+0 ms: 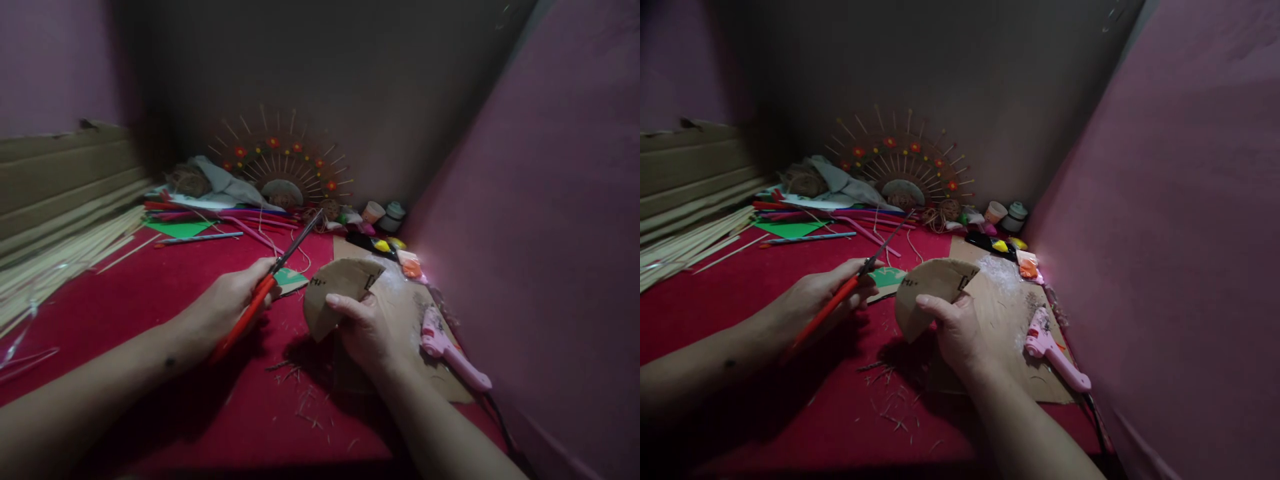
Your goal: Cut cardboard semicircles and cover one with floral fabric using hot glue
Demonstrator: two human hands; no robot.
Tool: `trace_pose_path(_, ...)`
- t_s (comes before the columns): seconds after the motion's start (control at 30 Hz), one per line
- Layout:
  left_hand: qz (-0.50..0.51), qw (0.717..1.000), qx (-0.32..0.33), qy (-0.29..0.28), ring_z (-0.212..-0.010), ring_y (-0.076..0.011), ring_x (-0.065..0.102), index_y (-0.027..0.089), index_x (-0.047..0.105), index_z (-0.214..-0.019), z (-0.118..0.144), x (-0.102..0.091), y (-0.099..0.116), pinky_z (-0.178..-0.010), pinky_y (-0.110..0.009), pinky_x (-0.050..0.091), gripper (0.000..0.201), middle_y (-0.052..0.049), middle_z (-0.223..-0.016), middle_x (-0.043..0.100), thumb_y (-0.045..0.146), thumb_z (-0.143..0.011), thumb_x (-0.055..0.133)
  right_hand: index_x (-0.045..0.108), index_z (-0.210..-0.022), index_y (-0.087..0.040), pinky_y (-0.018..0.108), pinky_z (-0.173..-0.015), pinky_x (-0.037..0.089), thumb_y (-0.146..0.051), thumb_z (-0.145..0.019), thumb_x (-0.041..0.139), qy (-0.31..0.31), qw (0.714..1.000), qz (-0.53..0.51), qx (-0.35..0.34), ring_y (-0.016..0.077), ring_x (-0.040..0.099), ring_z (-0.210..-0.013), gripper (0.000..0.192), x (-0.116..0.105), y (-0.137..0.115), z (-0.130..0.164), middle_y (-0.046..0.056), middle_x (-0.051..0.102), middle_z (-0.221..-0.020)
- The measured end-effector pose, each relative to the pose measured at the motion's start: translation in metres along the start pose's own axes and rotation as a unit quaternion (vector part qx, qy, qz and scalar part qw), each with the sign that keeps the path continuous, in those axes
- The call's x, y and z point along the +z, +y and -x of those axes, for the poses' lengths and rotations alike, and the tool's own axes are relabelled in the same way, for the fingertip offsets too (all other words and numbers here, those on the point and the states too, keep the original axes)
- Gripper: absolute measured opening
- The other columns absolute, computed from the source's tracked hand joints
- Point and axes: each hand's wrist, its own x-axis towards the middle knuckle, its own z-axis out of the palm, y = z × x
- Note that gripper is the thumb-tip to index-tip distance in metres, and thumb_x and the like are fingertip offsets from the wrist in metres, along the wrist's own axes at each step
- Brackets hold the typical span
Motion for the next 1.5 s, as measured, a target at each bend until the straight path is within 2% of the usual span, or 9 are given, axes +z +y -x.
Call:
trace_pose_path(0.13,-0.097,0.991,0.079,-0.05,-0.09,-0.0247,0.067,0.022,0.056,-0.125,0.0,-0.005,0.007,-0.08,-0.035,0.055,0.041,-0.008,-0.108,0.07,0.04,-0.089,0.053,0.072,-0.094,-0.022,0.027,-0.068,0.053,-0.012,-0.056,0.077,0.004,1.0,-0.028,0.014,0.0165,0.066,-0.07,0.04,-0.002,0.0,-0.002,-0.002,0.075,-0.082)
trace_pose_path(0.23,-0.127,0.984,0.102,-0.073,-0.109,-0.0295,0.064,0.022,0.055,-0.131,0.002,-0.008,0.015,-0.096,-0.043,0.051,0.043,-0.011,-0.125,0.066,0.04,-0.093,0.046,0.072,-0.091,-0.022,0.029,-0.07,0.054,-0.016,-0.059,0.077,0.003,0.999,-0.043,0.013,0.0173,0.067,-0.069,0.033,-0.001,-0.001,-0.004,-0.002,0.075,-0.08)
trace_pose_path(0.37,-0.14,0.978,0.097,-0.118,-0.115,-0.0295,0.062,0.02,0.057,-0.129,0.004,-0.007,0.021,-0.098,-0.042,0.051,0.043,-0.011,-0.128,0.065,0.041,-0.095,0.042,0.074,-0.084,-0.019,0.032,-0.065,0.055,-0.023,-0.063,0.076,-0.012,0.999,-0.024,0.032,0.0188,0.067,-0.062,0.022,0.0,-0.004,-0.003,0.001,0.076,-0.078)
trace_pose_path(0.5,-0.151,0.977,0.101,-0.115,-0.12,-0.0298,0.06,0.019,0.057,-0.131,0.006,-0.006,0.02,-0.103,-0.042,0.049,0.044,-0.01,-0.133,0.063,0.04,-0.096,0.041,0.074,-0.083,-0.019,0.031,-0.063,0.055,-0.02,-0.06,0.076,-0.017,0.999,-0.013,0.029,0.0188,0.067,-0.06,0.023,0.0,-0.005,-0.002,0.0,0.075,-0.072)
trace_pose_path(0.8,-0.173,0.974,0.104,-0.106,-0.129,-0.0295,0.055,0.021,0.048,-0.142,0.006,-0.001,0.014,-0.109,-0.045,0.045,0.049,-0.01,-0.144,0.055,0.039,-0.097,0.038,0.074,-0.093,-0.019,0.03,-0.067,0.057,-0.019,-0.064,0.075,-0.031,0.999,-0.013,0.016,0.0191,0.069,-0.069,0.029,-0.004,-0.001,-0.003,0.001,0.077,-0.083)
trace_pose_path(1.07,-0.18,0.97,0.118,-0.116,-0.125,-0.0294,0.058,0.021,0.044,-0.145,0.006,-0.003,0.014,-0.104,-0.043,0.049,0.05,-0.011,-0.143,0.056,0.035,-0.097,0.041,0.074,-0.083,-0.019,0.028,-0.064,0.055,-0.019,-0.062,0.077,-0.018,0.999,-0.003,0.029,0.017,0.067,-0.064,0.021,-0.001,-0.003,-0.001,0.001,0.076,-0.077)
trace_pose_path(1.2,-0.165,0.969,0.126,-0.135,-0.116,-0.0299,0.064,0.021,0.048,-0.141,0.006,-0.006,0.017,-0.097,-0.042,0.053,0.048,-0.011,-0.134,0.063,0.036,-0.096,0.043,0.073,-0.078,-0.018,0.027,-0.062,0.054,-0.019,-0.064,0.077,-0.017,0.999,0.0,0.029,0.0167,0.066,-0.063,0.015,0.0,-0.005,0.0,0.001,0.075,-0.075)
trace_pose_path(1.37,-0.166,0.97,0.13,-0.122,-0.121,-0.0307,0.06,0.027,0.037,-0.15,0.008,-0.007,0.021,-0.102,-0.044,0.049,0.055,-0.008,-0.142,0.058,0.034,-0.096,0.043,0.073,-0.095,-0.02,0.029,-0.06,0.054,-0.019,-0.063,0.078,-0.008,0.999,0.0,0.032,0.0175,0.066,-0.06,0.033,0.001,-0.005,0.0,-0.001,0.075,-0.074)
trace_pose_path(1.5,-0.152,0.976,0.121,-0.102,-0.107,-0.0304,0.067,0.026,0.044,-0.146,0.01,-0.005,0.025,-0.092,-0.041,0.053,0.054,-0.008,-0.13,0.066,0.031,-0.092,0.044,0.072,-0.101,-0.02,0.028,-0.058,0.054,-0.019,-0.063,0.078,-0.013,0.999,-0.002,0.036,0.0178,0.067,-0.059,0.038,0.001,-0.005,0.0,-0.001,0.075,-0.073)
